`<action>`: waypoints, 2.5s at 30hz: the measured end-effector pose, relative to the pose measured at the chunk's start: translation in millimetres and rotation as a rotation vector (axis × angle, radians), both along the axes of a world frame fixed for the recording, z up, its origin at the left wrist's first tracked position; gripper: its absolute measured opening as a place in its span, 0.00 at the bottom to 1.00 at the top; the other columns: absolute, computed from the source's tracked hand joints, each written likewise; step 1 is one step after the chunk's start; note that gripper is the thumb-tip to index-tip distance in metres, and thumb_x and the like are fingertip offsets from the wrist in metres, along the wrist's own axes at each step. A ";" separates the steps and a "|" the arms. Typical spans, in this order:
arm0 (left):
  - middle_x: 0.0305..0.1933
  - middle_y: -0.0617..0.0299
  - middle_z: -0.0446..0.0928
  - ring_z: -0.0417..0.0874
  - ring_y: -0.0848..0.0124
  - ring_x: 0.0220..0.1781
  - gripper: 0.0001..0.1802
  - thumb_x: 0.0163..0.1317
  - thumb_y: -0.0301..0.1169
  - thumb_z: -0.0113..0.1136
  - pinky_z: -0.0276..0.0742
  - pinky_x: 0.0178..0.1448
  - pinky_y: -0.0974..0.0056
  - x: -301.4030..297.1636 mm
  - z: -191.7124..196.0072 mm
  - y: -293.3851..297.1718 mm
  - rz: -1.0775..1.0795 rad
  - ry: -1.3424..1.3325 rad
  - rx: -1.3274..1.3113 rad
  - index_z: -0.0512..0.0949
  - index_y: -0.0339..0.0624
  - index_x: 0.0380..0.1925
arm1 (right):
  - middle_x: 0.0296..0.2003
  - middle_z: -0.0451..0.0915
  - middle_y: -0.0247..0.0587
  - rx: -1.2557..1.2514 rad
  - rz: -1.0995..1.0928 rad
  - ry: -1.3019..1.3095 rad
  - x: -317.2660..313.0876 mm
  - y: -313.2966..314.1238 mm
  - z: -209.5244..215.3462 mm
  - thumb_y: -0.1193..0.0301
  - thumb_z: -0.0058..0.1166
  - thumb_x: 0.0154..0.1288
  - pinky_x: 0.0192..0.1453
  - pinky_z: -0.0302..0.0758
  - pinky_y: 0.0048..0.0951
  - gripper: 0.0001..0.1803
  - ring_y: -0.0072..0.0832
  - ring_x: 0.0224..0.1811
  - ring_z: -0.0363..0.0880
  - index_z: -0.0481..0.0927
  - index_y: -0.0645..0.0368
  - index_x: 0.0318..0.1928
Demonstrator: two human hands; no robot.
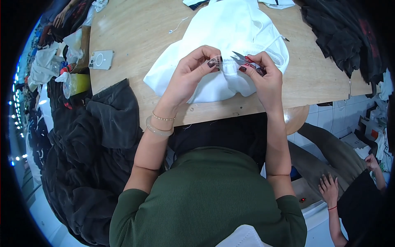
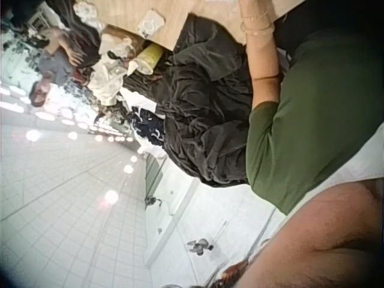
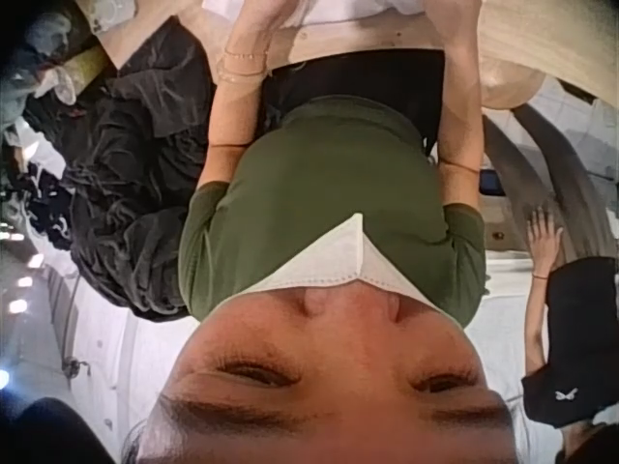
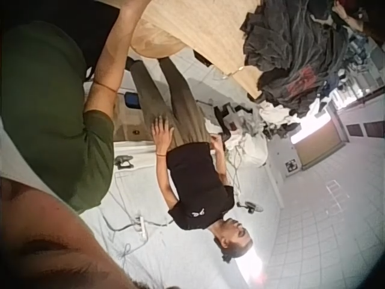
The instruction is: The person is using small thread snips to trim excess threads from the waistband and seams of a white garment at a textile workshop workbench.
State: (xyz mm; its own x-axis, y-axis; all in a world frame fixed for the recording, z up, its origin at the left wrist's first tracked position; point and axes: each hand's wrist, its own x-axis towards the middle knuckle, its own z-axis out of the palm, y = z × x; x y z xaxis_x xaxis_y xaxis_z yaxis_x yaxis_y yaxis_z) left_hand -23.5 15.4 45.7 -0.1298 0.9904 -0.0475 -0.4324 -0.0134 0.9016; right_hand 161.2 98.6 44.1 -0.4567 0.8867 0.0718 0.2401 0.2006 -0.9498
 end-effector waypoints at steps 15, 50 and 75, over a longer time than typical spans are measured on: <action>0.33 0.64 0.80 0.78 0.77 0.36 0.08 0.64 0.23 0.53 0.76 0.42 0.70 -19.6 6.3 2.4 -0.113 0.663 -0.129 0.81 0.36 0.38 | 0.29 0.81 0.35 -0.054 0.009 0.025 0.8 4.7 -13.4 0.74 0.62 0.58 0.38 0.70 0.20 0.08 0.17 0.33 0.74 0.76 0.63 0.33; 0.34 0.64 0.77 0.81 0.76 0.38 0.07 0.68 0.26 0.48 0.78 0.42 0.73 -24.0 9.9 9.1 -0.127 0.375 -0.132 0.75 0.36 0.34 | 0.23 0.72 0.31 0.764 0.090 -0.324 -10.7 -1.8 6.3 0.71 0.64 0.49 0.30 0.66 0.28 0.09 0.28 0.28 0.68 0.77 0.55 0.28; 0.44 0.56 0.82 0.75 0.80 0.37 0.08 0.66 0.29 0.52 0.69 0.43 0.75 -31.1 -4.3 9.1 -0.067 0.166 0.060 0.76 0.43 0.27 | 0.27 0.77 0.30 0.749 0.137 -0.285 -9.1 11.3 -0.3 0.68 0.66 0.49 0.33 0.68 0.26 0.09 0.27 0.30 0.70 0.80 0.56 0.30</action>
